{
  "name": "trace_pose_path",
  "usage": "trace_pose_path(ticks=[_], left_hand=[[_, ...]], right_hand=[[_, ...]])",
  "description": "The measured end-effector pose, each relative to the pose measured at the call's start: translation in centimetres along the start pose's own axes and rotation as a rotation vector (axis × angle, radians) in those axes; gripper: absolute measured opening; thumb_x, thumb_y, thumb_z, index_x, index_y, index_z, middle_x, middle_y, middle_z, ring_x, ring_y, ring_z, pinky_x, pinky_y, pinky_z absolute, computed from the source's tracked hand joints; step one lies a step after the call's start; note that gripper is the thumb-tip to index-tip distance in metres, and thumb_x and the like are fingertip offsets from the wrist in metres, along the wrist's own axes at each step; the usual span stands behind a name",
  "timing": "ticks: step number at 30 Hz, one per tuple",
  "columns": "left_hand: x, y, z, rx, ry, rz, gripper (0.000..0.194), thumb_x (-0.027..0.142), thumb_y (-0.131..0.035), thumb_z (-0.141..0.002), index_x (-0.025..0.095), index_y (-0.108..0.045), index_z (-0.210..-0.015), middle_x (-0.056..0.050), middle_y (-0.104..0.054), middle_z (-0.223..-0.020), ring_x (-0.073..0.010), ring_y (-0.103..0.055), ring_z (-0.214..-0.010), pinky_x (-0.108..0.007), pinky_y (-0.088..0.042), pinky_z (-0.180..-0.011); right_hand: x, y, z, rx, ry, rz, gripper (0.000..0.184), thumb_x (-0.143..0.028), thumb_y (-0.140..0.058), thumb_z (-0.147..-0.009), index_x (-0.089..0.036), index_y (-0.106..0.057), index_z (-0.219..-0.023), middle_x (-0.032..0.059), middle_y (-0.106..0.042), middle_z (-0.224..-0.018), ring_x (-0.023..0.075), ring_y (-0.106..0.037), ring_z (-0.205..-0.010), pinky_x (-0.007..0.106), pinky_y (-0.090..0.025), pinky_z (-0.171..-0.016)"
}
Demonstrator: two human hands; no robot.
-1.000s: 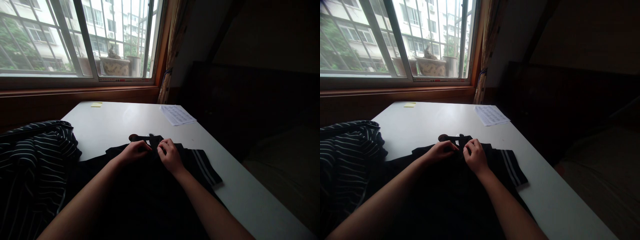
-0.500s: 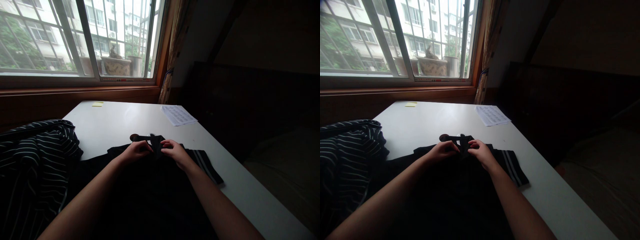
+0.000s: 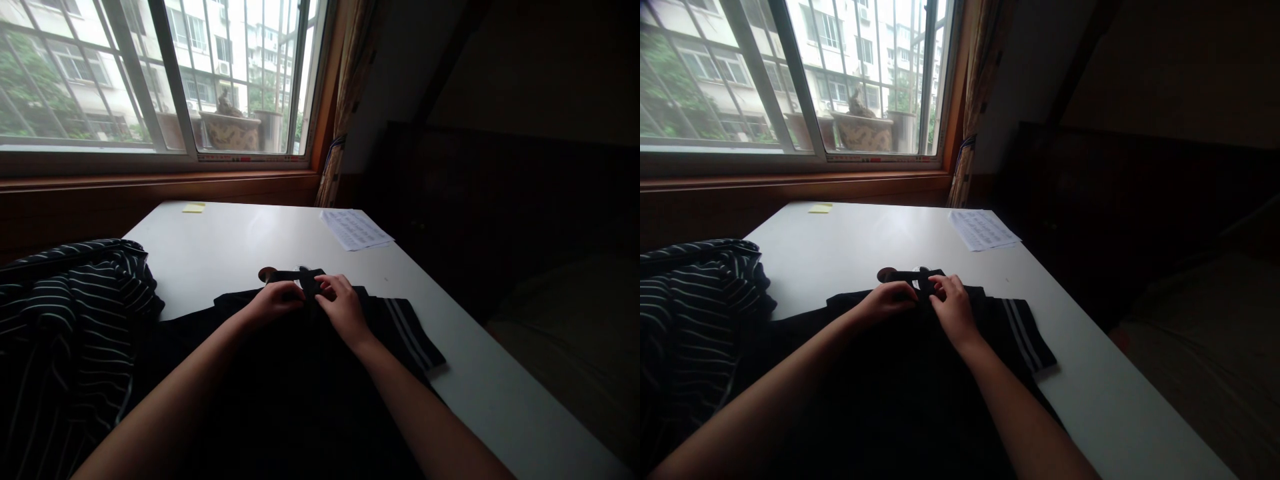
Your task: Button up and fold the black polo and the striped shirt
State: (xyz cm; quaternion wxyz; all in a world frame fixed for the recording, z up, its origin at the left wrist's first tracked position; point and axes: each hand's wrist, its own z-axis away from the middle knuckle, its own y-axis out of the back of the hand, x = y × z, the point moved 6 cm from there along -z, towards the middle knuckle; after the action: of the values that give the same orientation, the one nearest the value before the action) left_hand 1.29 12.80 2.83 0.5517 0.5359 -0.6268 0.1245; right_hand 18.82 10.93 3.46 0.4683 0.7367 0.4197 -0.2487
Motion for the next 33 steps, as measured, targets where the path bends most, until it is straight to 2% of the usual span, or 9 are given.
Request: trace_pose_path(ticks=[3,7,12,16,23,27,33], left_hand=[[0.2,0.6,0.0,-0.006,0.05,0.09,0.015,0.024,-0.069,-0.084,0.015,-0.07,-0.096,-0.006,-0.071,-0.097,-0.0201,-0.066,-0.092,-0.033,-0.051,-0.086],[0.2,1.0,0.0,-0.017,0.107,0.132,0.017,0.027,-0.07,-0.083,0.016,-0.07,-0.096,-0.006,-0.071,-0.098,-0.0207,-0.065,-0.093,-0.034,-0.05,-0.087],[-0.3,0.1,-0.2,0.001,0.136,0.091,0.016,0.027,-0.071,-0.081,0.016,-0.068,-0.093,-0.005,-0.07,-0.095,-0.0203,-0.064,-0.09,-0.034,-0.05,-0.084],[-1.1,-0.4,-0.3,0.071,0.133,0.099,0.024,0.028,-0.076,-0.076,0.017,-0.06,-0.091,-0.004,-0.066,-0.091,-0.0191,-0.063,-0.086,-0.033,-0.05,-0.079],[-1.6,-0.5,-0.1,0.126,0.146,0.041,0.025,0.029,-0.075,-0.076,0.018,-0.056,-0.087,-0.001,-0.063,-0.086,-0.0172,-0.06,-0.08,-0.029,-0.047,-0.072],[-1.6,-0.7,-0.1,0.138,0.163,-0.036,0.022,0.028,-0.073,-0.076,0.019,-0.055,-0.086,-0.001,-0.064,-0.085,-0.0172,-0.06,-0.077,-0.029,-0.047,-0.07],[-1.7,-1.1,0.0,0.145,0.113,-0.166,0.015,0.023,-0.069,-0.079,0.02,-0.056,-0.085,0.001,-0.064,-0.082,-0.0167,-0.059,-0.075,-0.028,-0.047,-0.069]], right_hand=[[-0.9,0.4,0.1,0.007,0.08,0.166,0.047,-0.003,-0.056,-0.074,-0.028,-0.066,-0.113,0.001,-0.052,-0.093,0.016,-0.058,-0.08,0.032,-0.05,-0.08],[-1.3,0.3,0.0,-0.016,0.053,0.213,0.05,-0.003,-0.056,-0.073,-0.028,-0.066,-0.114,-0.0003,-0.049,-0.087,0.0155,-0.055,-0.073,0.031,-0.049,-0.075],[-1.0,-0.5,-0.1,-0.045,-0.032,0.067,0.047,-0.009,-0.064,-0.07,-0.027,-0.067,-0.113,-0.0032,-0.049,-0.078,0.0148,-0.052,-0.07,0.028,-0.046,-0.069],[0.6,-1.1,-0.1,-0.106,-0.15,-0.113,0.047,-0.019,-0.07,-0.07,-0.025,-0.065,-0.116,-0.0055,-0.05,-0.071,0.0141,-0.052,-0.067,0.027,-0.044,-0.067],[1.9,-1.5,0.0,-0.142,-0.297,-0.399,0.052,-0.022,-0.074,-0.066,-0.023,-0.064,-0.117,-0.0063,-0.051,-0.073,0.0127,-0.051,-0.068,0.027,-0.042,-0.072],[2.0,-1.6,0.2,-0.134,-0.321,-0.468,0.049,-0.021,-0.073,-0.065,-0.022,-0.065,-0.113,-0.0065,-0.051,-0.073,0.0122,-0.051,-0.068,0.028,-0.042,-0.073],[2.4,-1.9,0.4,-0.125,-0.274,-0.425,0.045,-0.024,-0.07,-0.068,-0.023,-0.065,-0.113,-0.0058,-0.048,-0.073,0.013,-0.05,-0.068,0.027,-0.043,-0.071]])
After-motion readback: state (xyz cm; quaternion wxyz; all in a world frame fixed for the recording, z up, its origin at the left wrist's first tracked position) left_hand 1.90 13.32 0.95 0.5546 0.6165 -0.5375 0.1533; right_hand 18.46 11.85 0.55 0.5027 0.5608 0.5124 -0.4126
